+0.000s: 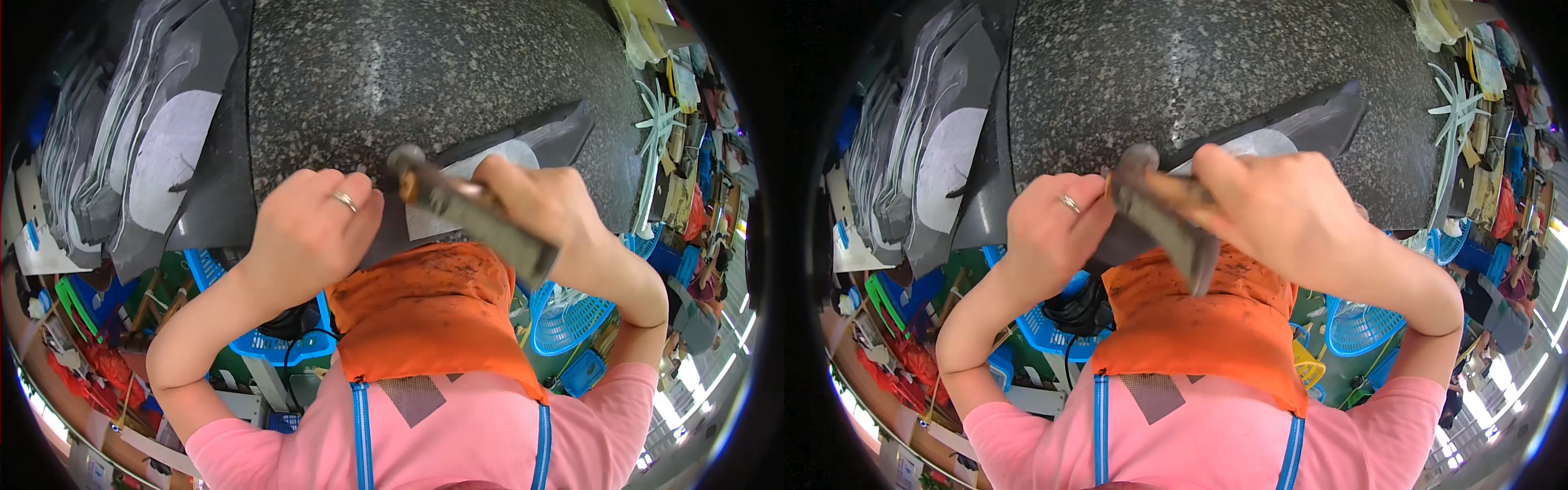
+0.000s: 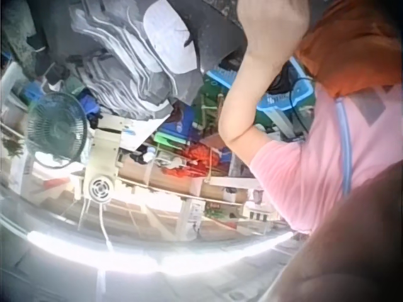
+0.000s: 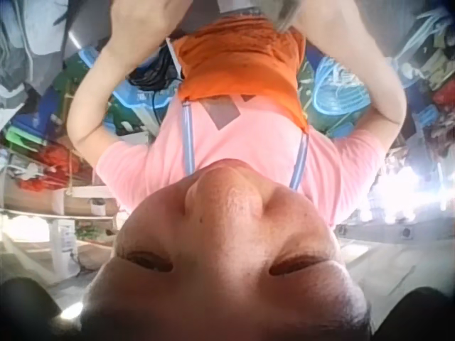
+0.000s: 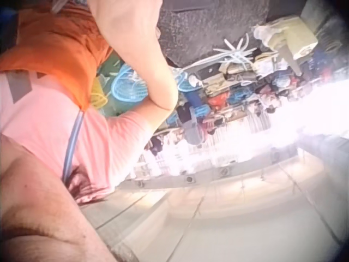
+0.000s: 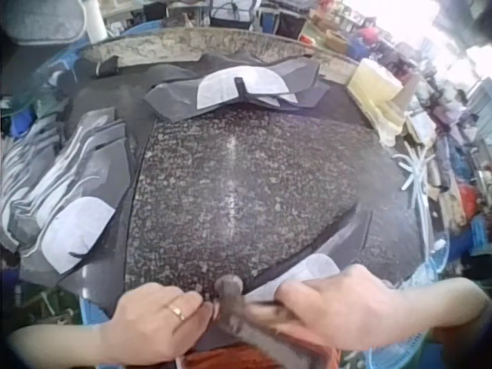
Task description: The person uses a hammer to flatten or bond shoe upper components on a workspace. The person picks up pieces of black material and applies pressure or strikes them with the hammer while holding them in place by hand.
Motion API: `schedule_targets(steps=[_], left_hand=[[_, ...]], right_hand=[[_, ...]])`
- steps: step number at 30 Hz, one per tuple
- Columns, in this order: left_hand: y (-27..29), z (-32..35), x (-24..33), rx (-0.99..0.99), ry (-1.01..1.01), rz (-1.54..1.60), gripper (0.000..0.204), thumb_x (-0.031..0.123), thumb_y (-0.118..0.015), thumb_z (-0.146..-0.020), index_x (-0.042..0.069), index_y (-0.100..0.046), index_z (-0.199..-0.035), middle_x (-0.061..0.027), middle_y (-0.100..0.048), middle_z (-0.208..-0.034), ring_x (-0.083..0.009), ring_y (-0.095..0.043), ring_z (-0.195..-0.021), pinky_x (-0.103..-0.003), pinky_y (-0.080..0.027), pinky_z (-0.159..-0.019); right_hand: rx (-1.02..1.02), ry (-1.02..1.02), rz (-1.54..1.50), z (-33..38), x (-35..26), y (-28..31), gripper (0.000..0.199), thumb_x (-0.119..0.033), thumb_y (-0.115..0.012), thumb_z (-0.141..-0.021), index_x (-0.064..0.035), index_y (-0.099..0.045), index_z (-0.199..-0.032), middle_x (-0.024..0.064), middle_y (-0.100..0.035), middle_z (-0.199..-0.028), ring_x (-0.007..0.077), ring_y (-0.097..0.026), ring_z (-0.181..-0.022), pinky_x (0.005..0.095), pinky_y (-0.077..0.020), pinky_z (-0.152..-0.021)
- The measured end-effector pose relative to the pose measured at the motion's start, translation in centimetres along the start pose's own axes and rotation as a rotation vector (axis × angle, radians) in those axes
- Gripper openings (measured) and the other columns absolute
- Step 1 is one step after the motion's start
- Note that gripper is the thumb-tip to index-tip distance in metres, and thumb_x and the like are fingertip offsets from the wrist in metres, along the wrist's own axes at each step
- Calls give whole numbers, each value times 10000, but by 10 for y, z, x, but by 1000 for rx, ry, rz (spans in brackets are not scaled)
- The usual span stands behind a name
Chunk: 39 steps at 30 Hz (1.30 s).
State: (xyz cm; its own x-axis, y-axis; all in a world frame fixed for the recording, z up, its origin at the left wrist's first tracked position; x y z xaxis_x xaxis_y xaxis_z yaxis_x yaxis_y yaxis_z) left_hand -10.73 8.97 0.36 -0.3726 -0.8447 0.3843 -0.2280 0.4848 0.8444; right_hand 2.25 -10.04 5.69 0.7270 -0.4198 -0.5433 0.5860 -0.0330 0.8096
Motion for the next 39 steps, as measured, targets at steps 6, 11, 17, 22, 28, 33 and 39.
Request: schedule_targets(steps=[6,11,17,22,28,33,39], left_hand=[[6,13,-6,-49,65,73,184,101,-651,-672,63,-642,-852,-45,-589,-818,-222,-591,-730,-347,-462,-598],[10,31,-8,57,292,51,231,39,-771,-653,64,-667,-858,-60,-621,-853,-264,-607,-783,-371,-488,-672],[4,48,3,185,175,-77,288,-15,-783,-651,35,-704,-923,-63,-642,-917,-270,-626,-838,-361,-518,-684],[4,45,13,184,84,-168,267,22,-742,-672,-19,-685,-930,-92,-624,-915,-258,-614,-811,-350,-519,-662],[4,36,19,-65,97,-227,296,3,-673,-701,-75,-661,-986,-167,-610,-1063,-300,-614,-892,-363,-540,-748],[8,23,39,6,385,-29,707,217,-836,-667,49,-546,-1290,-207,-497,-1315,-408,-501,-1188,-454,-440,-985],[-33,-97,24,142,176,267,706,157,-835,-580,105,-584,-1238,-178,-531,-1184,-381,-520,-1129,-522,-396,-991]], right_hand=[[28,126,112,-7,-10,-7,224,-271,-634,-894,-198,-641,-1106,69,-531,-575,238,-612,-497,393,-460,-412],[-22,80,40,-13,-7,-14,295,-287,-685,-860,-58,-500,-838,108,-606,-624,313,-618,-551,424,-464,-465],[-55,108,46,-17,-12,-13,281,-281,-663,-881,-53,-500,-859,116,-590,-605,342,-608,-554,436,-471,-486],[7,135,-1,-21,-15,-18,305,-314,-646,-897,-53,-495,-848,117,-584,-594,345,-609,-554,443,-470,-488],[17,121,19,-19,-10,-17,314,-313,-636,-911,-38,-495,-854,114,-600,-613,321,-622,-552,425,-479,-487],[282,-159,-1069,10,-12,16,139,-8,-527,-879,-22,-519,-1018,-11,-483,-650,122,-526,-511,354,-563,-535],[805,897,-1838,51,-52,49,179,-222,-383,-1059,-70,-358,-967,83,-464,-707,183,-483,-459,458,-570,-463]])
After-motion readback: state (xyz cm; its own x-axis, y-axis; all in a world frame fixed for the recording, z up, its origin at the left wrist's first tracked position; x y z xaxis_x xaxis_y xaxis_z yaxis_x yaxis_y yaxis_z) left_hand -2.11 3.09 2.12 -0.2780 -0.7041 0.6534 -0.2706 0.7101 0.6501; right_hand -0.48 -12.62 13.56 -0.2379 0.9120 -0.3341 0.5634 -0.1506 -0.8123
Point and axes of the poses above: each hand's wrist, its own z-axis away from the middle knuckle, its own y-axis out of the back of the hand, x = y × z, the point moved 2 cm from there along -z, towards the middle knuckle
